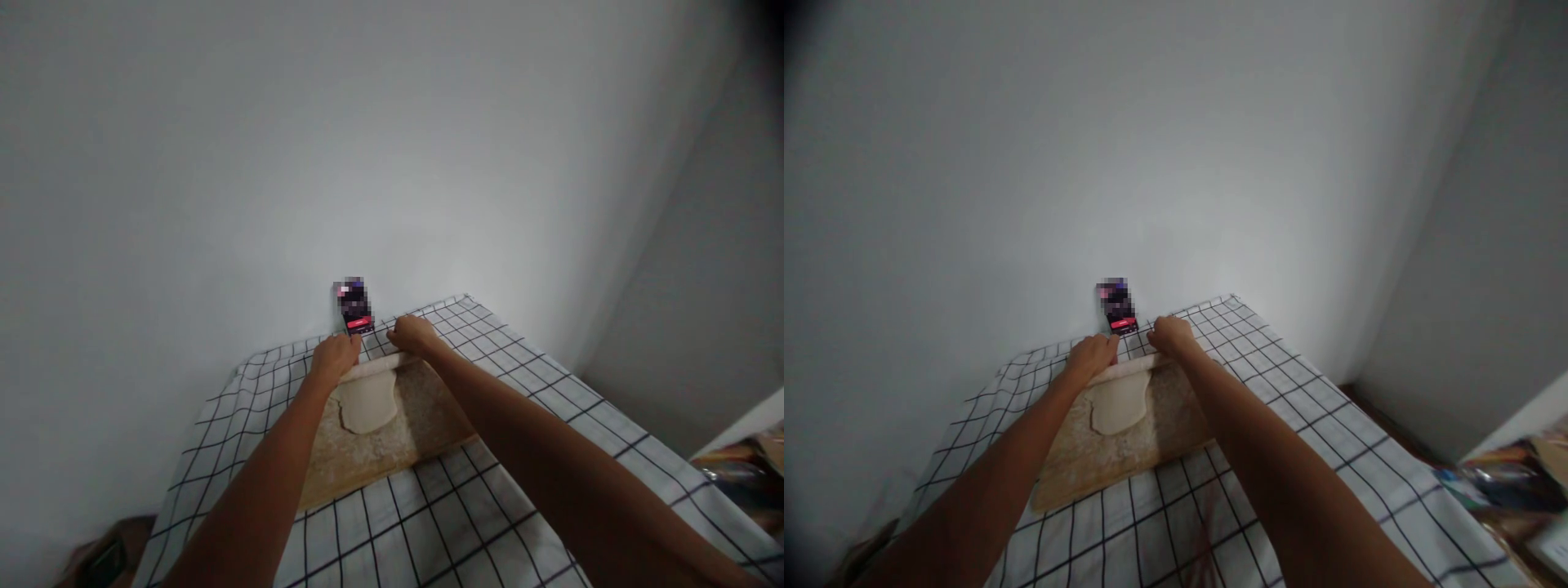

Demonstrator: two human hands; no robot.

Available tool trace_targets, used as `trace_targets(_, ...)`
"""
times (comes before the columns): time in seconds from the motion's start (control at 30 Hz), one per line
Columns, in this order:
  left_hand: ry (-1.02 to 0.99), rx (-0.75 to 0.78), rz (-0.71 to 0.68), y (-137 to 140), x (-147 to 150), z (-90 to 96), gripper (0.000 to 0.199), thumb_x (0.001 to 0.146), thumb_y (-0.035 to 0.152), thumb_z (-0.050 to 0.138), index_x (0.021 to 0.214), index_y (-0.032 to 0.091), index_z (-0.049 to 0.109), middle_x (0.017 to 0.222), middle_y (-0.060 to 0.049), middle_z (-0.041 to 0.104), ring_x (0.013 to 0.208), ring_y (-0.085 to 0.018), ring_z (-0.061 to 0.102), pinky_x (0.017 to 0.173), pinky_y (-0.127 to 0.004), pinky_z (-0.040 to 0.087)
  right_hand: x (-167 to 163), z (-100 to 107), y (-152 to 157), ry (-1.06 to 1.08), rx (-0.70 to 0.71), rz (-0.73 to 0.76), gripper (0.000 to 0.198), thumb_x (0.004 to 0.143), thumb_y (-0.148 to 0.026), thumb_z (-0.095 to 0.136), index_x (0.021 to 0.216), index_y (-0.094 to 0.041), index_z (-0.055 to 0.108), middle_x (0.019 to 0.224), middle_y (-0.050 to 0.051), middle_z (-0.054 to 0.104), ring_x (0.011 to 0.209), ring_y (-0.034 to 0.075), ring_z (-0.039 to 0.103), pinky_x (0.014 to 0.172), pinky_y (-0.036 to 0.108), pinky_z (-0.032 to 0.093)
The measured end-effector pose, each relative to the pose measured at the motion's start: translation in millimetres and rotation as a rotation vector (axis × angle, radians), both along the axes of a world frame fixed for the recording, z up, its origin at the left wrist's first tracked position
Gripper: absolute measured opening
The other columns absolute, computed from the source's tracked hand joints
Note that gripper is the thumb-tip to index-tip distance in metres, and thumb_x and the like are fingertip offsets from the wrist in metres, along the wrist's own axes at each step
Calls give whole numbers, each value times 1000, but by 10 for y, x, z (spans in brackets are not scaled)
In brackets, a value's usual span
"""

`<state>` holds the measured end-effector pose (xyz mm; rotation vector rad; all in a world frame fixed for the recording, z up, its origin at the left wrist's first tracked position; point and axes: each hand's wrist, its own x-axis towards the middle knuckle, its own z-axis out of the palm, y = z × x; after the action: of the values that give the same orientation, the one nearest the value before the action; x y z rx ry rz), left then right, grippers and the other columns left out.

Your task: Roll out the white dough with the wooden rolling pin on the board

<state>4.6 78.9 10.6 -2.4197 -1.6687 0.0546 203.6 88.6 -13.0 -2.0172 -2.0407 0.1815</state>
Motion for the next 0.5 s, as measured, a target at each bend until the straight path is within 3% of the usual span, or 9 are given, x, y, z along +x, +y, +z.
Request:
trace_targets(0.23, 9, -39, 19, 80, 0, -15, 41, 103, 29, 34, 110, 14, 72, 108, -17, 76, 100, -26, 70, 89, -39, 52, -22, -25, 135, -18, -16, 30, 40, 96, -38, 54, 118, -13, 76, 120, 21, 74, 112, 29, 71, 91, 33, 53)
trace_targets(0.5, -111, -30, 23, 27, 3, -65, 50, 104, 37, 32, 91, 12, 74, 94, -17, 77, 93, -24, 70, 86, -36, 51, 7, -7, -33, -16, -11, 31, 40, 96, -37, 50, 117, -15, 76, 123, 19, 74, 112, 29, 71, 90, 33, 53)
